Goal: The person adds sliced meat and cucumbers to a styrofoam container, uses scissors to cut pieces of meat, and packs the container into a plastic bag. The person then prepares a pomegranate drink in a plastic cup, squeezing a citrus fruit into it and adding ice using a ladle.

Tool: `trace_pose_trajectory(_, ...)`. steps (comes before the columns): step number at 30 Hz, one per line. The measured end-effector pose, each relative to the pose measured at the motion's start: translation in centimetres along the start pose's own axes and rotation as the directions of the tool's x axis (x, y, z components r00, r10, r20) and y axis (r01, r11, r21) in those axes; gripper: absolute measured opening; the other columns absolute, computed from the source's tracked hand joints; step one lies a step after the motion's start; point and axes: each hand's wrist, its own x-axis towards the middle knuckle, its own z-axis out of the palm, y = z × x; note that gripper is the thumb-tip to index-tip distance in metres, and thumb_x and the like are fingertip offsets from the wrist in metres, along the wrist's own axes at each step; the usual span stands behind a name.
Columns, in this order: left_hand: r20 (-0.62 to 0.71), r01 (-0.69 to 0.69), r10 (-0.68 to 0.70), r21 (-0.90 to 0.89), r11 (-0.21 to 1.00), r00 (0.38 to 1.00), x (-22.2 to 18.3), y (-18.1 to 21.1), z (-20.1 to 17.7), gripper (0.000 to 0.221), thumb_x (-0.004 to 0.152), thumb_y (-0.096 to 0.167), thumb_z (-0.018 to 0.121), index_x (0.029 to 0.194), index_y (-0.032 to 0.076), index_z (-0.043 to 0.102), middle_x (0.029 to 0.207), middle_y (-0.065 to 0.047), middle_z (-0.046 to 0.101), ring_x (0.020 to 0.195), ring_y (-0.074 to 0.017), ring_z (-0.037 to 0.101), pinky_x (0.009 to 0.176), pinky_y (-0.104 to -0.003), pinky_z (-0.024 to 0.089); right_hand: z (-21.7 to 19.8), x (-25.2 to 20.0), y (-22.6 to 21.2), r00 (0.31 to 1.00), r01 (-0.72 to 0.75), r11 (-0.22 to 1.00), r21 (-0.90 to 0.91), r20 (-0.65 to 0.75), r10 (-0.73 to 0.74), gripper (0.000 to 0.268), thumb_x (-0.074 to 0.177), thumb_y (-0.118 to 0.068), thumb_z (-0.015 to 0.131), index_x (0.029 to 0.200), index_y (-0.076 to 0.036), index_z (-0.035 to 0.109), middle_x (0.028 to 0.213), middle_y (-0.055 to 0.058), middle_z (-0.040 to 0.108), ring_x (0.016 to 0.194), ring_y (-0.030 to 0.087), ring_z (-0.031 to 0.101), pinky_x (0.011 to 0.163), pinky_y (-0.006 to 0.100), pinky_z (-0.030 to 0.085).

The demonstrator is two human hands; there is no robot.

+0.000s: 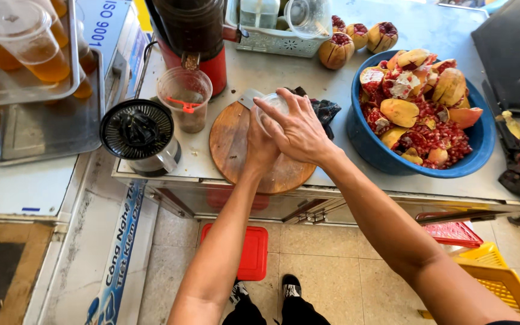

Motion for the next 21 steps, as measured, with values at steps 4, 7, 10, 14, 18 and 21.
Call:
trace_pose_trajectory(4, -0.012, -0.048, 0.048, -0.01, 0.999, 0.999, -0.2, -1.3, 0.4, 0.08, 0.088, 0.022, 0.077, 0.151, -0.002, 0.035, 0.135, -0.025, 0.065, 0.126, -0.0373, 0.067, 0.1, -0.045, 0.055, 0.2, -0.3, 0.4, 0.999, -0.016, 0.999, -0.052, 0.034, 0.017, 0.052, 0.103, -0.046, 0.051, 0.154, -0.035, 0.048, 0.152, 0.023, 0.039, 0.134, 0.044, 0.043, 0.117, 0.06, 0.027)
trace_pose_trajectory(7, -0.029, -0.086, 0.091, 0.133, 0.987, 0.995, -0.2, -2.6, 0.6, 0.091, 0.088, 0.021, 0.08, 0.155, -0.002, 0.024, 0.141, -0.027, 0.059, 0.131, -0.0389, 0.061, 0.106, -0.045, 0.052, 0.1, 0.4, 0.9, 0.996, -0.021, 0.998, -0.065, 0.091, 0.027, 0.053, 0.102, -0.05, 0.053, 0.153, -0.035, 0.047, 0.151, 0.024, 0.038, 0.132, 0.046, 0.041, 0.113, 0.068, 0.022)
trace_pose_trajectory(10, -0.054, -0.218, 0.23, 0.175, 0.96, 0.972, -0.8, -2.6, 0.4, 0.111, 0.086, 0.018, 0.087, 0.161, 0.001, 0.008, 0.153, -0.031, 0.045, 0.143, -0.0417, 0.048, 0.115, -0.046, 0.044, -0.5, 0.7, 1.3, 0.994, 0.11, 0.993, -0.036, -0.025, -0.111, 0.057, 0.104, -0.047, 0.056, 0.156, -0.027, 0.047, 0.152, 0.029, 0.035, 0.133, 0.052, 0.036, 0.107, 0.071, 0.02)
trace_pose_trajectory(14, -0.198, -0.184, 0.228, 0.221, 0.958, 0.953, -5.0, -0.7, -0.1, 0.114, 0.079, 0.022, 0.094, 0.159, 0.0, 0.015, 0.148, -0.029, 0.046, 0.14, -0.0383, 0.046, 0.115, -0.046, 0.041, -0.3, -5.0, 1.8, 0.895, 0.188, 0.964, 0.19, -0.437, -0.089, 0.039, 0.114, -0.03, 0.059, 0.149, -0.013, 0.056, 0.144, 0.021, 0.051, 0.13, 0.039, 0.049, 0.109, 0.05, 0.04)
trace_pose_trajectory(18, -0.498, -0.003, 0.127, 0.242, 0.97, 0.858, -11.8, 2.1, 0.2, 0.022, 0.097, 0.017, 0.077, 0.113, 0.003, 0.071, 0.091, -0.005, 0.072, 0.081, -0.0123, 0.064, 0.072, -0.029, 0.05, 6.6, -16.6, 3.3, 0.958, -0.019, 0.784, 0.621, -0.214, 0.193, 0.022, 0.107, -0.015, 0.053, 0.104, 0.0, 0.069, 0.079, 0.008, 0.068, 0.069, 0.013, 0.064, 0.063, 0.029, 0.05)
trace_pose_trajectory(21, -0.469, 0.032, 0.058, 0.182, 0.983, 0.881, -16.0, 2.2, 2.1, 0.02, 0.1, 0.019, 0.072, 0.09, 0.002, 0.073, 0.064, 0.003, 0.064, 0.057, -0.0038, 0.054, 0.052, -0.024, 0.041, 17.8, -25.6, 6.8, 0.777, -0.628, 0.573, 0.527, 0.467, 0.421, 0.031, 0.105, -0.028, 0.054, 0.104, -0.004, 0.074, 0.084, 0.005, 0.075, 0.067, 0.019, 0.072, 0.062, 0.032, 0.055)
